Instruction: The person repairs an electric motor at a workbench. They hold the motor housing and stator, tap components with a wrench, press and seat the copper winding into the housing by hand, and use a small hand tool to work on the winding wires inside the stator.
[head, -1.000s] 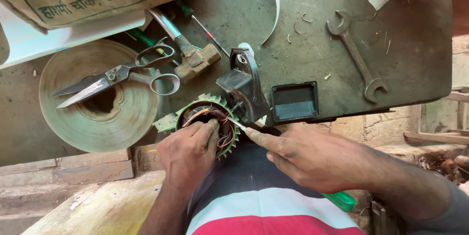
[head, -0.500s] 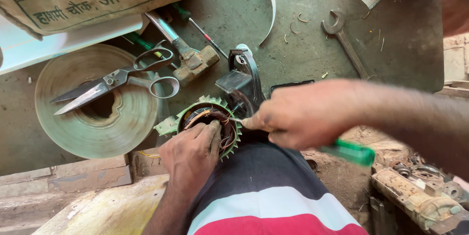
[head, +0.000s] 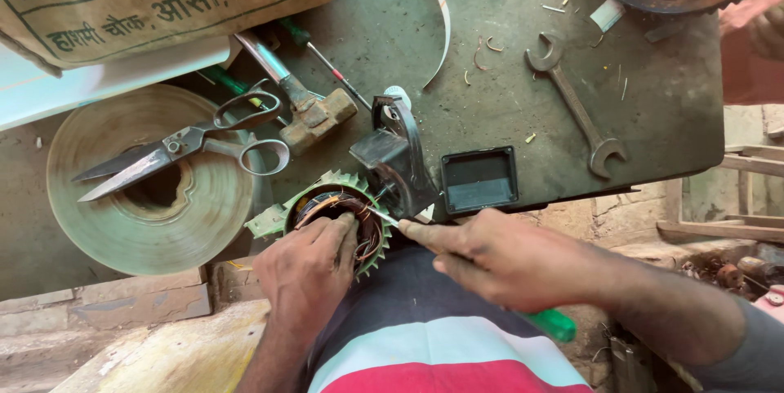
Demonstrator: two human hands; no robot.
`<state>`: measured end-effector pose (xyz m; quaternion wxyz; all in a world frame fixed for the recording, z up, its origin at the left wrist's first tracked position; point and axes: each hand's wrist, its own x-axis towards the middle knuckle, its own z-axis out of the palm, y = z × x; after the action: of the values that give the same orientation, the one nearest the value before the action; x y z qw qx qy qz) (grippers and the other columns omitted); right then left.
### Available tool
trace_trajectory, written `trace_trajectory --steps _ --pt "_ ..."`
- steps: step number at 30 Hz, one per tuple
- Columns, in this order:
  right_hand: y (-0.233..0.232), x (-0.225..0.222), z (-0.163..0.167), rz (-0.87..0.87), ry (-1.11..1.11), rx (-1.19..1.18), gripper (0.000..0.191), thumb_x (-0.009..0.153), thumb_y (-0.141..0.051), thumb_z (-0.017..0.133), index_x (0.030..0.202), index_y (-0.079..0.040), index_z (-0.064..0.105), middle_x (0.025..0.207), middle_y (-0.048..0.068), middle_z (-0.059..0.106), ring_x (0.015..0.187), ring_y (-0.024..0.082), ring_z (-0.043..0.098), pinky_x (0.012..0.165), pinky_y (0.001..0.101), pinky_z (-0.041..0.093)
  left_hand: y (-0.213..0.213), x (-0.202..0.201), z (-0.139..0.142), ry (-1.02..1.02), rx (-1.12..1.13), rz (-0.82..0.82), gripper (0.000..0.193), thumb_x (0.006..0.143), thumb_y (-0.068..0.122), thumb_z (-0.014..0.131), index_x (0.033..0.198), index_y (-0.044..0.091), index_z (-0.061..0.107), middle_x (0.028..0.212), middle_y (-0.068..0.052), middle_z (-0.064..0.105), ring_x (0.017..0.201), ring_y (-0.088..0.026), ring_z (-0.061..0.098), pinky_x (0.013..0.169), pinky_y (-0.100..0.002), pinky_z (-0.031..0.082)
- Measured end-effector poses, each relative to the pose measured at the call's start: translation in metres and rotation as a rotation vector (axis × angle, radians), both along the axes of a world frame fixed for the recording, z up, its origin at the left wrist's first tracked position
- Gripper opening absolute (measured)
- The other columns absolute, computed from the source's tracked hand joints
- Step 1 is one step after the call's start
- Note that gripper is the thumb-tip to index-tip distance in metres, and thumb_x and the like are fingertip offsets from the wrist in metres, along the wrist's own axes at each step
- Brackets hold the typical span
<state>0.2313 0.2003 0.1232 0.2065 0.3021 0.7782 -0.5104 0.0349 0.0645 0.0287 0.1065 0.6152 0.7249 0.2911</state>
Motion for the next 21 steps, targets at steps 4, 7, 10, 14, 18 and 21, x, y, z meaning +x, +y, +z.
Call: trace_trajectory --steps 4,7,10,14,18,21 --pt "-0.004 0.000 0.004 0.054 -0.008 0.072 0.064 0.095 -0.023 0.057 0.157 -0.015 0.043 0.064 0.020 0.063 0.056 0.035 0.062 0.056 0.0483 0.049 0.000 0.000 0.000 -0.012 -0.005 0.010 0.012 0.085 0.019 0.078 0.094 0.011 0.077 0.083 -0.004 0.074 0.069 -0.024 0.070 0.060 -0.036 0.052" --pt "0.004 -0.004 0.006 0.021 -0.076 -0.054 0.066 0.093 -0.022 0.054 0.158 -0.020 0.043 0.061 0.017 0.065 0.053 0.029 0.065 0.057 0.0427 0.053 -0.001 0.000 0.002 -0.005 -0.029 0.018 0.012 0.084 0.020 0.077 0.093 0.012 0.077 0.085 -0.004 0.075 0.071 -0.025 0.071 0.060 -0.037 0.052" --pt "0.010 -0.009 0.003 -0.018 0.048 -0.169 0.062 0.094 -0.017 0.053 0.156 -0.015 0.044 0.063 0.012 0.067 0.054 0.020 0.068 0.056 0.0368 0.057 0.000 0.001 0.005 0.001 -0.088 0.022 0.012 0.084 0.021 0.077 0.093 0.013 0.077 0.085 -0.004 0.075 0.072 -0.026 0.071 0.059 -0.038 0.052" --pt "0.003 -0.010 -0.006 -0.275 -0.064 -0.434 0.068 0.093 -0.015 0.053 0.161 -0.021 0.043 0.067 0.007 0.062 0.049 0.015 0.059 0.048 0.0358 0.053 0.001 0.004 0.006 0.040 -0.187 0.035 0.011 0.083 0.023 0.076 0.091 0.015 0.078 0.083 -0.003 0.075 0.072 -0.027 0.071 0.059 -0.040 0.052" --pt "-0.027 -0.006 -0.017 -0.308 0.015 -0.230 0.064 0.096 -0.015 0.056 0.158 -0.015 0.041 0.062 0.007 0.062 0.049 0.012 0.061 0.050 0.0320 0.055 0.002 0.001 0.004 0.016 -0.126 0.054 0.014 0.085 0.024 0.075 0.096 0.015 0.078 0.085 -0.004 0.076 0.070 -0.027 0.071 0.059 -0.039 0.052" --pt "-0.050 0.001 -0.033 -0.317 0.102 -0.072 0.066 0.097 -0.013 0.055 0.161 -0.012 0.039 0.059 0.011 0.055 0.049 0.017 0.058 0.050 0.0340 0.052 0.003 -0.001 0.002 0.011 -0.121 0.053 0.016 0.086 0.024 0.075 0.097 0.014 0.078 0.086 -0.004 0.077 0.067 -0.027 0.071 0.057 -0.039 0.052"
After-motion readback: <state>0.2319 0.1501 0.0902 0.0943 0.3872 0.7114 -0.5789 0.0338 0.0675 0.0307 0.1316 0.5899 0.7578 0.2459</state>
